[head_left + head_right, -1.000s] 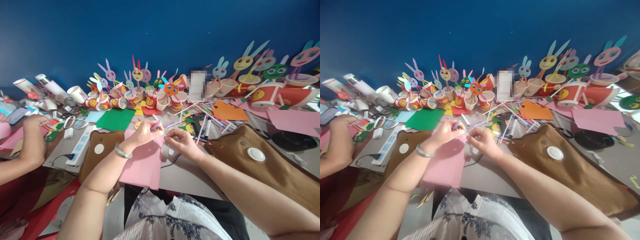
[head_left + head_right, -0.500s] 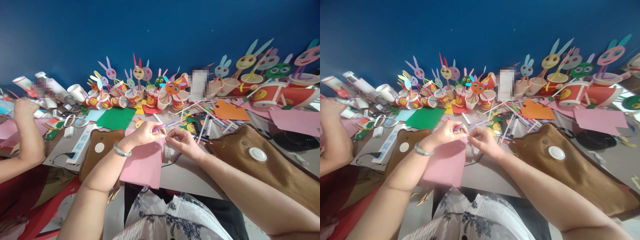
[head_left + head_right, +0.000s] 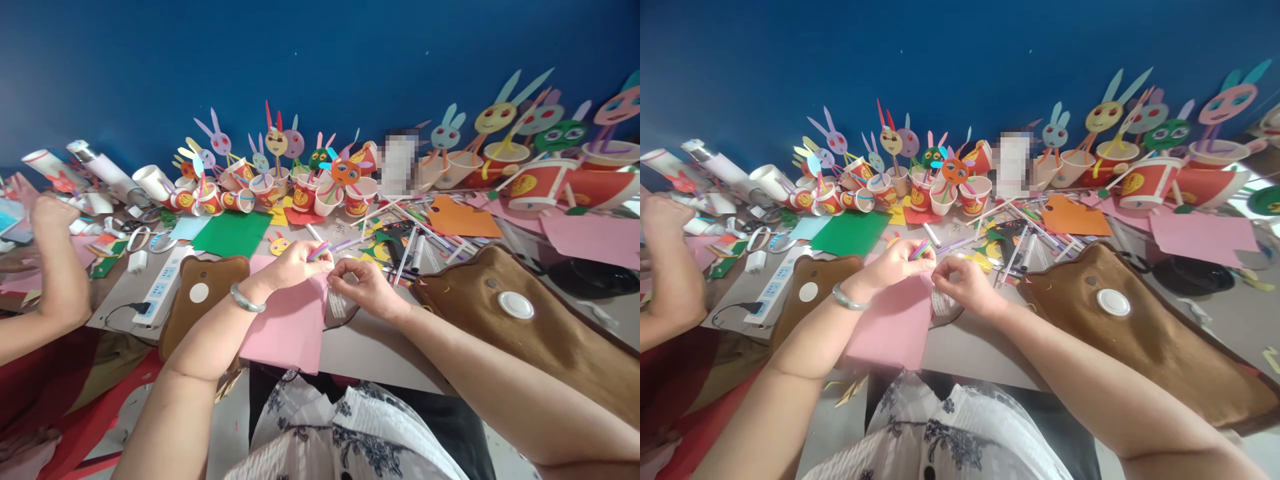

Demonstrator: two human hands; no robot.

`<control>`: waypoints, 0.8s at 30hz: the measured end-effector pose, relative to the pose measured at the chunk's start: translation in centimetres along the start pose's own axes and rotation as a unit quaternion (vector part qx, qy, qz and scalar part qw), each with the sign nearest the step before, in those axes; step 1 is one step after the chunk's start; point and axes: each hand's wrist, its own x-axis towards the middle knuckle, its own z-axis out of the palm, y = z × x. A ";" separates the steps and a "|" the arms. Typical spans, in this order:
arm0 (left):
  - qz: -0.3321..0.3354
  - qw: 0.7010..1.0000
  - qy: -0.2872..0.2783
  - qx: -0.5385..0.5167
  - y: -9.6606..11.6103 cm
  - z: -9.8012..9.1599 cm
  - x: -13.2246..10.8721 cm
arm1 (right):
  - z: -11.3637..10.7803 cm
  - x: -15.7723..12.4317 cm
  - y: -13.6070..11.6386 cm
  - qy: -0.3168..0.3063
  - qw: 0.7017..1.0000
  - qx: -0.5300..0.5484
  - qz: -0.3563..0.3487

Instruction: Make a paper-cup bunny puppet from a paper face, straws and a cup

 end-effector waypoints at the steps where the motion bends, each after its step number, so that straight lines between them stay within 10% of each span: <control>1: -0.010 1.000 -0.001 -0.012 -0.2 0.1 0.1 | 0.0 0.0 0.0 0.001 1.000 -0.004 -0.001; 24: -0.018 1.000 -0.010 -0.004 -1.0 -0.2 0.4 | 0.0 0.1 0.7 0.008 1.000 0.003 -0.023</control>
